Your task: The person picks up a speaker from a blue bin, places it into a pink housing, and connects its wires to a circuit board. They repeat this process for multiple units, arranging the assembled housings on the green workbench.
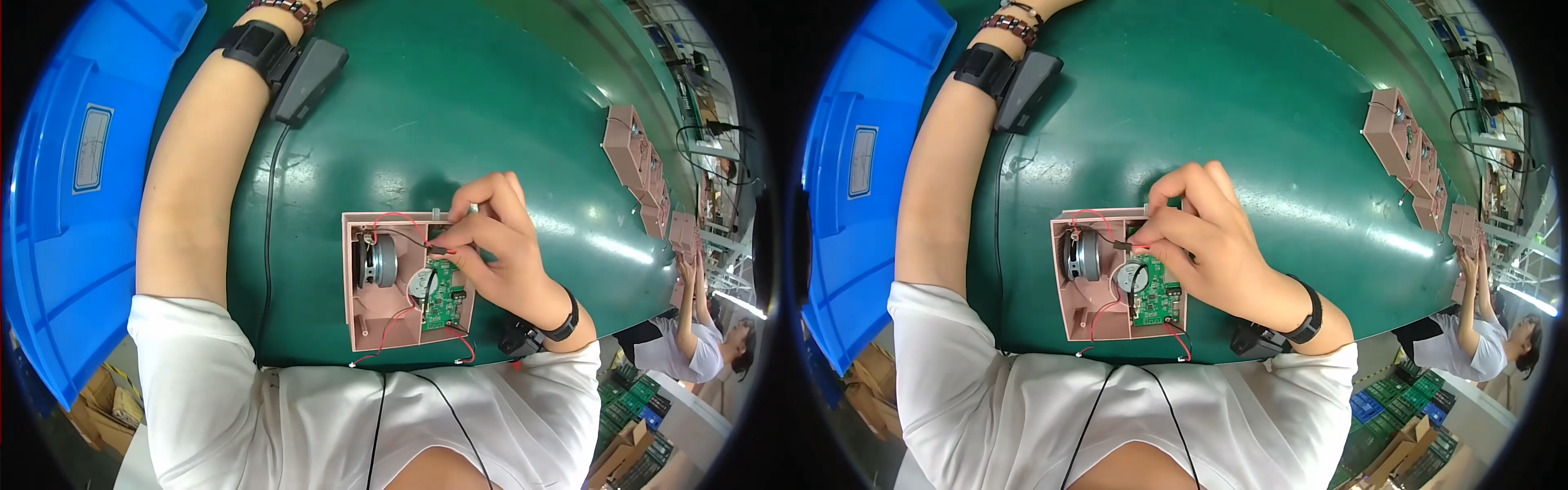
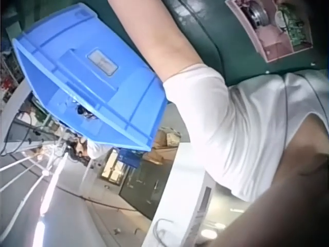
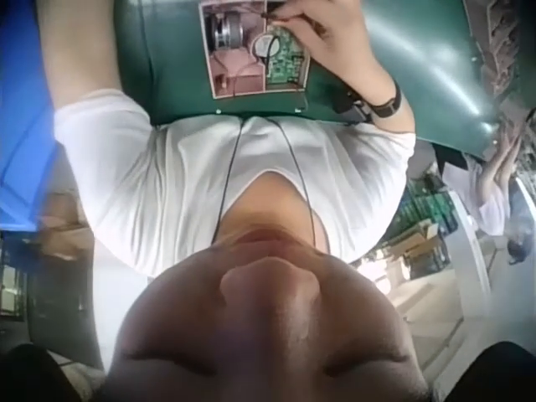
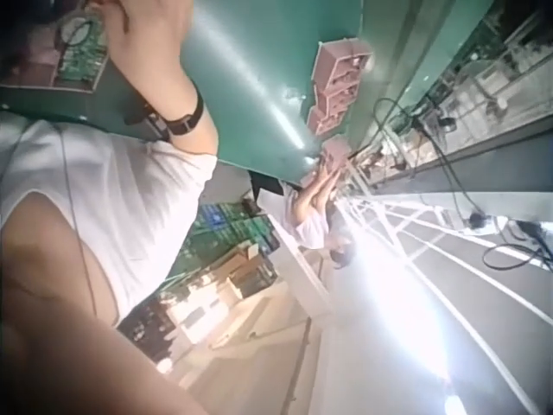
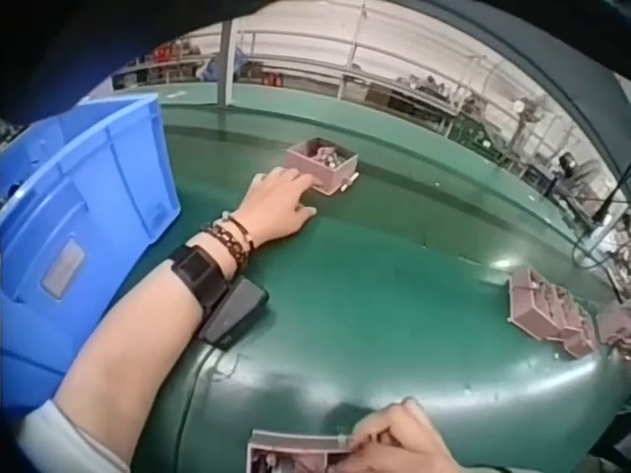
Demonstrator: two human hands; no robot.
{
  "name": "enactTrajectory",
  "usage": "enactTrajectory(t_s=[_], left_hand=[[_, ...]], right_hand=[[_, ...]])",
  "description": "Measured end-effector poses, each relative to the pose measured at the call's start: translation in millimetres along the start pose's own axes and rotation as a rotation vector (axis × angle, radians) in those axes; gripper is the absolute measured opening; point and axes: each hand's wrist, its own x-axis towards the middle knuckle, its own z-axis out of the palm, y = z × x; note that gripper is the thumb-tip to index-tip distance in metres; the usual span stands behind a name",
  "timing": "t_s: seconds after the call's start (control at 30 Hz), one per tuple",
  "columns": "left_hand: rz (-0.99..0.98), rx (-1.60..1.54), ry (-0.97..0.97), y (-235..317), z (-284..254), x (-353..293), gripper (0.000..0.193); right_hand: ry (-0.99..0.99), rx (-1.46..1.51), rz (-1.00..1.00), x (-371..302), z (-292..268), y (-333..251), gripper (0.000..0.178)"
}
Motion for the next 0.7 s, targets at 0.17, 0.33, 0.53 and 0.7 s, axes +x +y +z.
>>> enactTrajectory(t_s=[0.17, 0.33, 0.53, 0.7], left_hand=[[-0.012, -0.031, 0.091, -11, 6, 1, 0.034], [0.058, -0.118, 0.28, 1, 0, 16, 0.031], [0.437, -0.189, 0.297, 30, 18, 36, 0.032], [0.51, -0.1, 0.451, 11, 69, 77, 0.031]], right_hand=[[0.023, -0.13, -0.064, 4, 2, -7, 0.022], [-0.033, -0.233, -0.028, 13, -7, -27, 0.021], [-0.196, -0.312, 0.004, 15, -12, -25, 0.021], [-0.057, -0.145, -0.023, 6, -3, -15, 0.019]])
